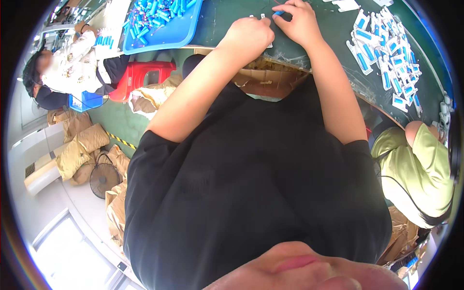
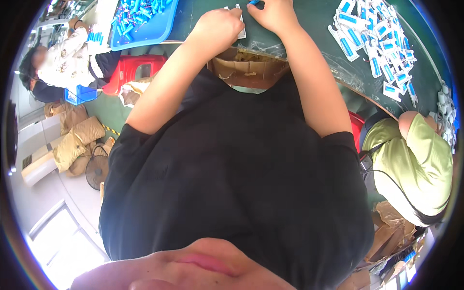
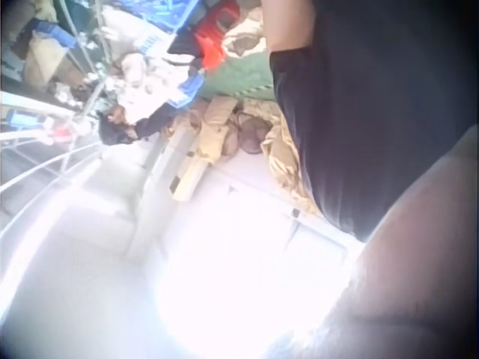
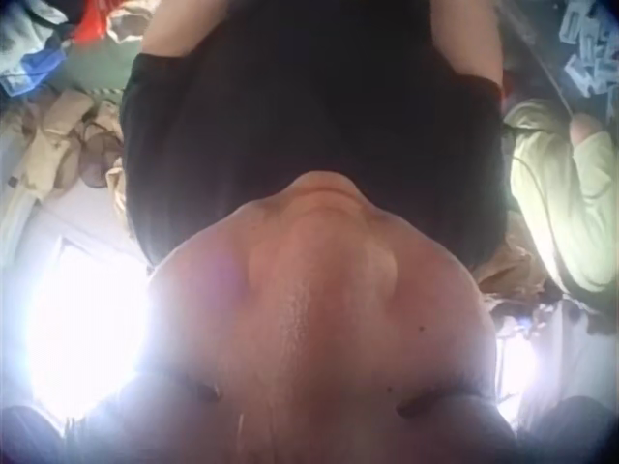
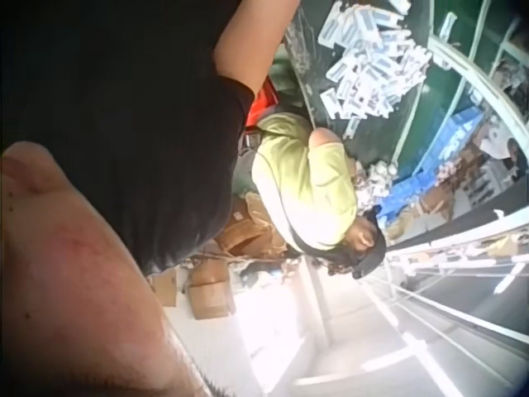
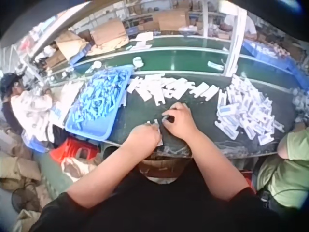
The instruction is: Assembling small blue plastic components into white holders on a factory production line.
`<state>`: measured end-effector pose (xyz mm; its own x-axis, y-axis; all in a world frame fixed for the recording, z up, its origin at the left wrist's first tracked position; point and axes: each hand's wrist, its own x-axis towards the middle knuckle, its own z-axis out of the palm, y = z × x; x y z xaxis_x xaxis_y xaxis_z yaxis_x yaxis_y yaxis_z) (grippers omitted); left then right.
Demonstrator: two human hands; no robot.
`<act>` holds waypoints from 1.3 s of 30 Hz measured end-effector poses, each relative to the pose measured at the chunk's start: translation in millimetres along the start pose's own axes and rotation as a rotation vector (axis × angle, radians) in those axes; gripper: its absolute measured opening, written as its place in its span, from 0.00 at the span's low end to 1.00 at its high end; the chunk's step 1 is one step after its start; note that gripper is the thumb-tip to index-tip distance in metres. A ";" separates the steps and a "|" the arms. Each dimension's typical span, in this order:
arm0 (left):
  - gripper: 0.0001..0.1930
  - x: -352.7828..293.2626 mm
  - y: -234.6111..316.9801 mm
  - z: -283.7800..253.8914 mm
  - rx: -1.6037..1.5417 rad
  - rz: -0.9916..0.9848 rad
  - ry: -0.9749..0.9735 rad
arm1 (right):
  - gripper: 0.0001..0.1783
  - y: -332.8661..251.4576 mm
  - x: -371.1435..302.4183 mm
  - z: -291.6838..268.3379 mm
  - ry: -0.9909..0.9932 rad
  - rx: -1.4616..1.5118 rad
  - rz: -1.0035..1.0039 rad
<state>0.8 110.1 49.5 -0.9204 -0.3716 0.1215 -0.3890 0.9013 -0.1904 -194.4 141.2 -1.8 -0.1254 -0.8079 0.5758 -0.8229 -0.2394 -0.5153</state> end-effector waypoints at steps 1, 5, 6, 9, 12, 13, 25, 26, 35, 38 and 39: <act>0.02 2.3 2.3 -2.3 0.047 -0.005 -0.030 | 0.11 0.7 -0.8 -1.8 -0.007 0.004 -0.003; 0.02 -3.7 -4.8 -1.2 0.011 -0.002 0.034 | 0.12 4.1 -0.1 -7.9 -0.037 0.062 0.000; 0.02 -5.6 -6.9 -1.3 -0.069 -0.002 0.109 | 0.12 5.8 0.2 -8.1 -0.036 0.062 0.002; 0.06 -9.3 -4.9 10.2 -0.072 -0.034 0.143 | 0.12 7.6 2.3 -9.3 -0.014 0.077 -0.038; 0.09 -12.5 -10.5 21.6 -0.132 -0.066 0.243 | 0.10 9.1 5.0 -9.5 -0.030 0.250 0.037; 0.10 -12.9 -11.7 23.0 -0.204 -0.087 0.298 | 0.10 15.7 5.1 -8.9 -0.108 0.410 0.131; 0.09 -17.9 -20.3 49.8 -0.580 -0.296 0.527 | 0.09 13.6 4.1 -16.5 -0.359 0.868 -0.027; 0.08 -18.5 -21.3 54.7 -0.642 -0.350 0.567 | 0.12 16.9 3.0 -11.5 -0.376 0.826 -0.048; 0.06 -24.5 -15.9 74.5 -0.938 -0.472 0.808 | 0.15 -2.5 6.3 -16.1 -0.407 0.611 -0.258; 0.06 -25.6 -14.6 66.8 -0.970 -0.512 0.691 | 0.13 5.2 3.4 -11.0 -0.302 0.782 -0.201; 0.06 -26.1 -14.8 67.7 -0.968 -0.516 0.696 | 0.13 8.0 3.9 -9.1 -0.306 0.782 -0.205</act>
<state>27.9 91.4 -16.8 -0.3468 -0.7919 0.5026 -0.2350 0.5921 0.7708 -206.5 141.0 2.0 0.2311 -0.7906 0.5671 -0.1813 -0.6076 -0.7732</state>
